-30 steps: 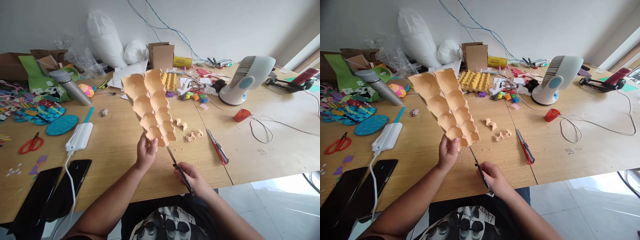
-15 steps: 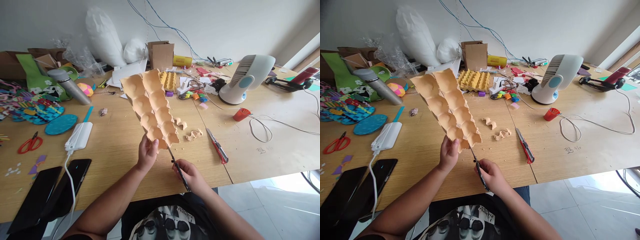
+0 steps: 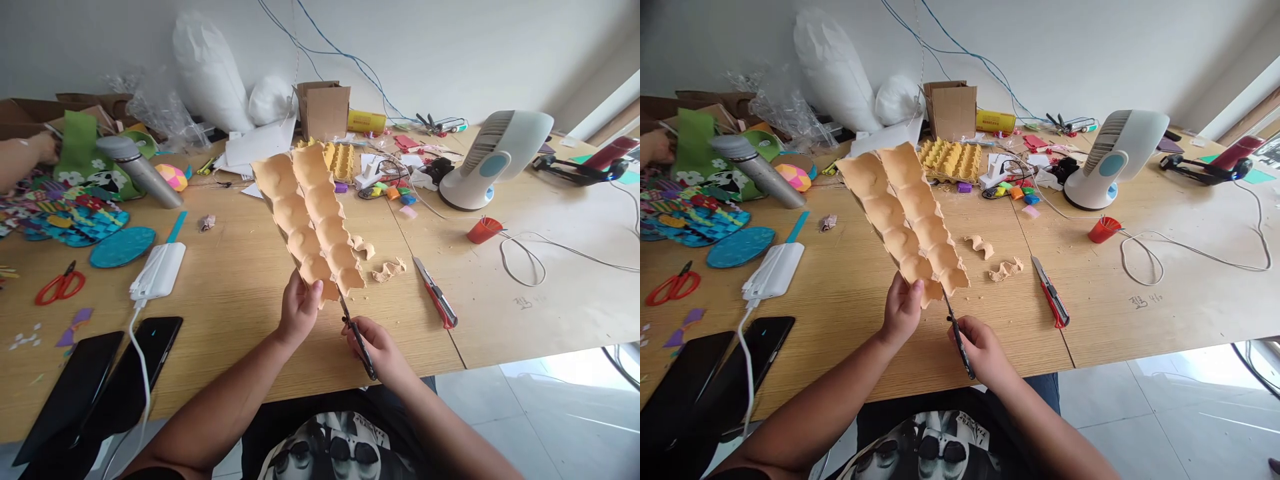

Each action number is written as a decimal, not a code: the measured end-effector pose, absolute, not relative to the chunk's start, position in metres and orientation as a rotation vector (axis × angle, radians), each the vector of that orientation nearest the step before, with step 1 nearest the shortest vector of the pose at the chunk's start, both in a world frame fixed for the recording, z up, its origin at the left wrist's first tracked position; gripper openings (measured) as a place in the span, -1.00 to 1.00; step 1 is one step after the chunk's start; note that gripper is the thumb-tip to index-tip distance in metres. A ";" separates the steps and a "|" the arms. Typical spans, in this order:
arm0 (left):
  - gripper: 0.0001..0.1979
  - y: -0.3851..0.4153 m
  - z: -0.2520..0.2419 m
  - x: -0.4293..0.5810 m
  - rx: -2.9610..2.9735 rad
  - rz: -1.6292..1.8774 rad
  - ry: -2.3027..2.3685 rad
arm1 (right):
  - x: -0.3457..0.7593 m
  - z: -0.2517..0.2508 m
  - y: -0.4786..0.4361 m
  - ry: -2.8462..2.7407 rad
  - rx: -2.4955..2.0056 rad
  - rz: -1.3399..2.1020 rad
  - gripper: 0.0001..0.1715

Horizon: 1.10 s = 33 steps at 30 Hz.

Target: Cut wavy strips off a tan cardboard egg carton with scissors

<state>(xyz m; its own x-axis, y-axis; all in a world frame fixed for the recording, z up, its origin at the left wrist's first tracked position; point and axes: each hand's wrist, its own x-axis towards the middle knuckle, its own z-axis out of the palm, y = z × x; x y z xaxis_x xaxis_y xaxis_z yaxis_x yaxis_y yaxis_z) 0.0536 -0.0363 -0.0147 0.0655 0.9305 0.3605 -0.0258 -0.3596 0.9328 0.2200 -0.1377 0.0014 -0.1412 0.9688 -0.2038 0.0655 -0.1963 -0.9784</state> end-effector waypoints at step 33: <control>-0.54 -0.036 -0.008 0.068 1.026 1.217 0.847 | 0.220 -0.037 -0.134 -1.612 -1.517 0.863 -0.67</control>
